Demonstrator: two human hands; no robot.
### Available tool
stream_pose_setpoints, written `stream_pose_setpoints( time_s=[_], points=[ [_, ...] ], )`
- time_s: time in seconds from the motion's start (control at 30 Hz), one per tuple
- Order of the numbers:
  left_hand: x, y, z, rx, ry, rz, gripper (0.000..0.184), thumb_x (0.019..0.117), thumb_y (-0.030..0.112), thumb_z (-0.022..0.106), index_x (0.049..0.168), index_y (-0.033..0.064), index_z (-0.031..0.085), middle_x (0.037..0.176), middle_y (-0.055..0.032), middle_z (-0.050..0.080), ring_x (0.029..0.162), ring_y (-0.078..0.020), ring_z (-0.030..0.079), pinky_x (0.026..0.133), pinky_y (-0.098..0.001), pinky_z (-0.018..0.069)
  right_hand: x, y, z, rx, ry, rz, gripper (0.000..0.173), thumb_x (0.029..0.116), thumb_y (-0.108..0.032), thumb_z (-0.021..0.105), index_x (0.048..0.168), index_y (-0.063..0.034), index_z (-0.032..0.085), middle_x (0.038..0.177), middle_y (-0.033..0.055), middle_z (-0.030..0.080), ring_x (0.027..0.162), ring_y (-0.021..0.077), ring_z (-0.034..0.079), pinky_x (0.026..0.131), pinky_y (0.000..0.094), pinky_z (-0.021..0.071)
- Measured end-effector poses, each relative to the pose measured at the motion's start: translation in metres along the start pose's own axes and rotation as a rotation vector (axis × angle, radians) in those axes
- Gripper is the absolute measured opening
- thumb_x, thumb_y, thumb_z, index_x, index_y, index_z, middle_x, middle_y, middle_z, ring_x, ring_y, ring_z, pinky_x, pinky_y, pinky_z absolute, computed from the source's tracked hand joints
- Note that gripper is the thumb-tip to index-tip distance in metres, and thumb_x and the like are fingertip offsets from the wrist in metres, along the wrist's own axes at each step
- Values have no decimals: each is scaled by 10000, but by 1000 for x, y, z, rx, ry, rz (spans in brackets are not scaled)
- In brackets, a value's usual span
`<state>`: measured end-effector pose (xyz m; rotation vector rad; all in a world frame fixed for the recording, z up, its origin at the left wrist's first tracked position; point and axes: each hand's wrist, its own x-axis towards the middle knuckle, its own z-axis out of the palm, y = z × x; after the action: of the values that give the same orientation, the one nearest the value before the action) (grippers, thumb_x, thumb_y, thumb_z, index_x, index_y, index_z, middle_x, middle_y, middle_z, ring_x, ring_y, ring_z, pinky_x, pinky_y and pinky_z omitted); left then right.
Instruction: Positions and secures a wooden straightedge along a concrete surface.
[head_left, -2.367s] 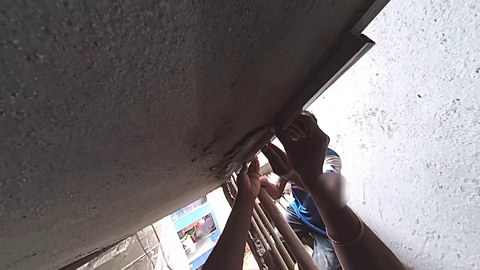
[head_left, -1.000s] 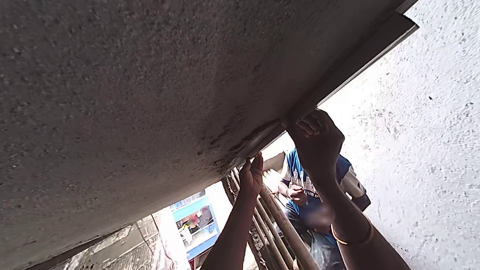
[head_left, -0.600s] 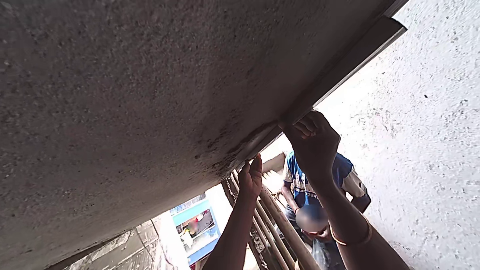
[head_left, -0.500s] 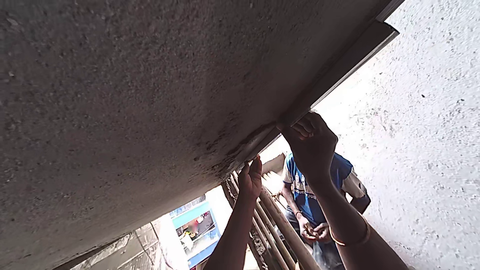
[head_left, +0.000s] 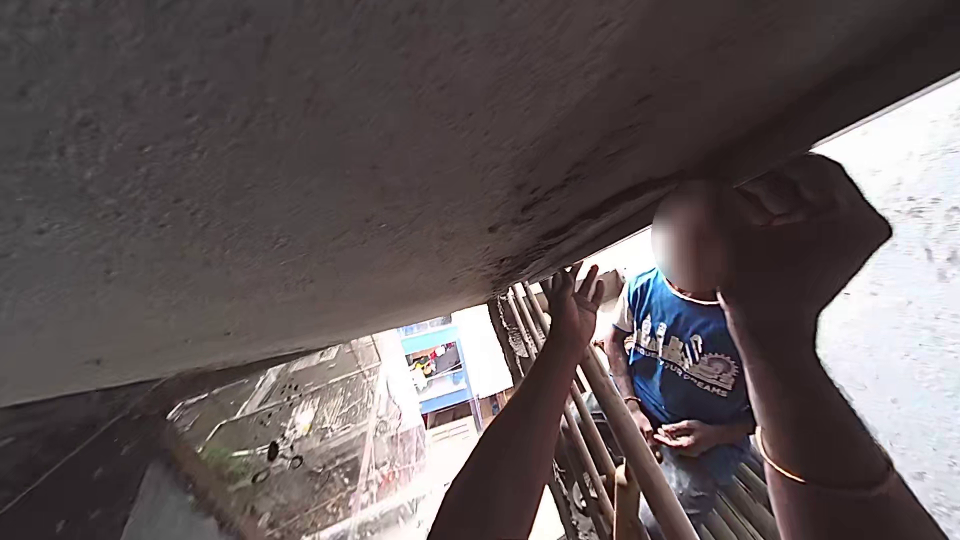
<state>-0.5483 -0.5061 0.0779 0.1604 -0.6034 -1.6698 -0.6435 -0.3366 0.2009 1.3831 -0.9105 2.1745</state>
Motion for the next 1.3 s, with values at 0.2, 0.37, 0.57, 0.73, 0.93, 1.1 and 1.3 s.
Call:
stream_pose_setpoints(
  time_s=[0.2,0.37,0.57,0.73,0.93,1.1,1.3],
  points=[
    [-2,-2,-3,-21,-51,-6,418,1118,233,342,1535,240,318,1500,-125,488,1135,-294,645,870,-430,563,1,6,1,101,2,8,395,827,-157,860,1120,-93,603,974,-57,737,875,75,735,802,287,650],
    [0,1,-2,-8,-16,-13,364,1112,235,368,1471,176,397,1430,-141,536,1106,-291,651,868,-426,563,0,16,2,70,20,35,389,833,-271,868,1090,-95,634,933,-36,717,818,99,717,758,315,638],
    [3,3,-5,10,6,-33,340,1115,228,353,1436,153,437,1354,-146,599,1040,-278,680,834,-400,572,-2,13,3,101,16,43,404,841,-228,860,1134,-77,627,991,-16,732,893,134,736,820,344,649],
    [4,6,-5,21,22,-49,338,1112,221,362,1431,142,441,1350,-145,601,1056,-276,677,834,-394,571,-2,6,4,107,11,10,384,828,-160,858,1104,-107,595,944,-66,733,833,70,732,762,276,650],
    [6,9,-6,148,62,-39,328,1112,243,365,1402,111,443,1321,-148,623,1053,-273,681,829,-409,570,-2,1,-1,29,-27,-57,431,829,-164,859,1172,-69,615,1042,-39,740,923,73,746,806,256,658],
    [-3,5,-7,518,180,172,359,1092,259,467,1319,-12,529,1168,-156,606,964,-208,636,853,-341,553,4,6,2,119,-9,-52,398,818,-133,851,1124,-17,625,1018,10,755,930,76,749,812,249,661],
    [-21,-8,12,494,109,360,346,1055,166,549,1360,3,525,1336,-137,576,1231,-225,576,1083,-396,470,8,11,3,80,-2,-29,364,826,-304,858,1058,-78,693,965,-8,766,893,65,750,788,248,650]
  ],
)
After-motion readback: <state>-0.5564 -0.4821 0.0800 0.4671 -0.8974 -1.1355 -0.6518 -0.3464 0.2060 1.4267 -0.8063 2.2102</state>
